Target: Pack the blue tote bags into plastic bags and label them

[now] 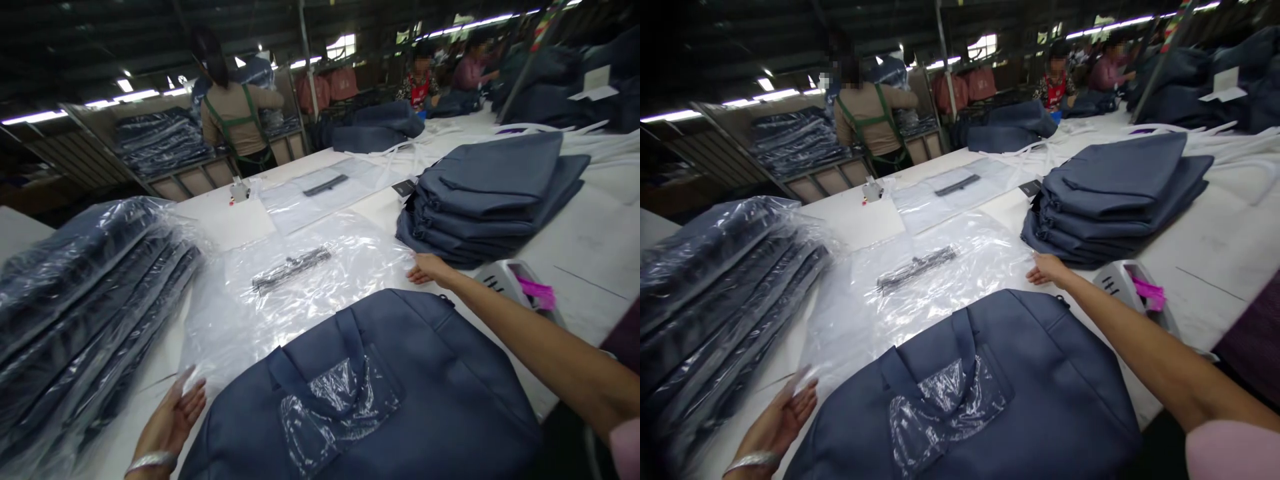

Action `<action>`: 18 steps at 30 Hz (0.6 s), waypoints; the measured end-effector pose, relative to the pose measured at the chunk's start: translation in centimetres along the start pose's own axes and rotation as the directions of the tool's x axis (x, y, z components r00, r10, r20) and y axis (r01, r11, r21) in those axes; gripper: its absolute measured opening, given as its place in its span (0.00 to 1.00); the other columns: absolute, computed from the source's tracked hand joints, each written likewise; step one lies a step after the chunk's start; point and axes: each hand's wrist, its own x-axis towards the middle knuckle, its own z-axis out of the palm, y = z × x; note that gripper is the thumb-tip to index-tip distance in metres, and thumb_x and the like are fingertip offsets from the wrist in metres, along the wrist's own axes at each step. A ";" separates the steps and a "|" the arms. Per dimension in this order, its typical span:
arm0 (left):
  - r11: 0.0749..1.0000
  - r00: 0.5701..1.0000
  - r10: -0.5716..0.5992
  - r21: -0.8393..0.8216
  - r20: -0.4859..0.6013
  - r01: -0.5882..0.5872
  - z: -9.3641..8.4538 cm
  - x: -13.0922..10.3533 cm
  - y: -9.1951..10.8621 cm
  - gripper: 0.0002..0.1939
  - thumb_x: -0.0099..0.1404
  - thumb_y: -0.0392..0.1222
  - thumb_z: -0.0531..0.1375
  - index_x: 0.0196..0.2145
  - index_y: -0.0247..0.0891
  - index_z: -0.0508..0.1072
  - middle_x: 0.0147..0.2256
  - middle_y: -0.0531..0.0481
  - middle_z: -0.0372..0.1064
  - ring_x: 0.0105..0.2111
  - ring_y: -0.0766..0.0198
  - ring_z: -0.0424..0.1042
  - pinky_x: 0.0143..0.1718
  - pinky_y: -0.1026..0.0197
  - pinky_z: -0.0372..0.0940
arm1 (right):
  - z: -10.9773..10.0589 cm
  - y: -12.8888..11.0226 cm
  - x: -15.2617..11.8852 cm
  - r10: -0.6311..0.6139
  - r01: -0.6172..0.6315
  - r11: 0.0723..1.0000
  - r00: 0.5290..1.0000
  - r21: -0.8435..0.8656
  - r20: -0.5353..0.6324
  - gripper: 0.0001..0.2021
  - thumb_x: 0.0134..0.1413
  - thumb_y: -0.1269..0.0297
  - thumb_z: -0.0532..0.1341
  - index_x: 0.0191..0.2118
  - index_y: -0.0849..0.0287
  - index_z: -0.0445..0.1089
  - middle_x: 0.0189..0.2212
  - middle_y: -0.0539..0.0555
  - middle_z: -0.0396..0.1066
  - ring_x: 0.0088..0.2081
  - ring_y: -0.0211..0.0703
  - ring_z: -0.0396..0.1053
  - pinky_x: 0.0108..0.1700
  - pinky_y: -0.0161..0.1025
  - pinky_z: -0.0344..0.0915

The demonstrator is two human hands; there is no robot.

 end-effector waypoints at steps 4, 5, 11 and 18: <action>0.981 0.951 -0.150 -0.078 0.271 0.177 0.2 -2.3 -1.1 0.30 0.65 0.47 0.58 0.63 0.53 0.58 0.53 0.45 0.72 0.47 0.53 0.75 0.51 0.52 0.69 | -0.1 1.9 -2.3 0.064 -0.097 0.987 0.970 0.131 0.236 0.23 0.64 0.47 0.50 0.49 0.60 0.69 0.32 0.63 0.78 0.28 0.48 0.76 0.21 0.36 0.69; 0.973 0.931 -0.199 -0.053 0.307 0.225 0.2 -2.8 -1.3 0.31 0.63 0.50 0.60 0.63 0.54 0.58 0.55 0.45 0.70 0.49 0.52 0.74 0.53 0.51 0.67 | -0.2 2.4 -2.8 0.069 -0.124 0.977 0.952 0.171 0.299 0.23 0.63 0.46 0.52 0.50 0.59 0.69 0.32 0.62 0.79 0.27 0.48 0.76 0.20 0.35 0.68; 0.936 0.865 -0.345 0.065 0.365 0.346 0.3 -3.3 -0.6 0.40 0.62 0.61 0.57 0.67 0.47 0.51 0.59 0.41 0.64 0.54 0.47 0.69 0.59 0.46 0.61 | 0.0 3.6 -2.9 0.126 -0.273 0.914 0.894 0.300 0.430 0.20 0.61 0.48 0.55 0.45 0.60 0.72 0.30 0.60 0.78 0.25 0.48 0.75 0.22 0.36 0.70; 0.920 0.834 -0.355 -0.004 0.422 0.393 -0.3 -4.9 0.8 0.39 0.62 0.56 0.60 0.66 0.44 0.54 0.57 0.43 0.67 0.55 0.48 0.68 0.60 0.50 0.60 | -1.0 3.9 -3.3 0.119 -0.343 0.822 0.884 0.455 0.452 0.20 0.63 0.55 0.48 0.34 0.61 0.72 0.23 0.59 0.76 0.23 0.47 0.73 0.30 0.40 0.73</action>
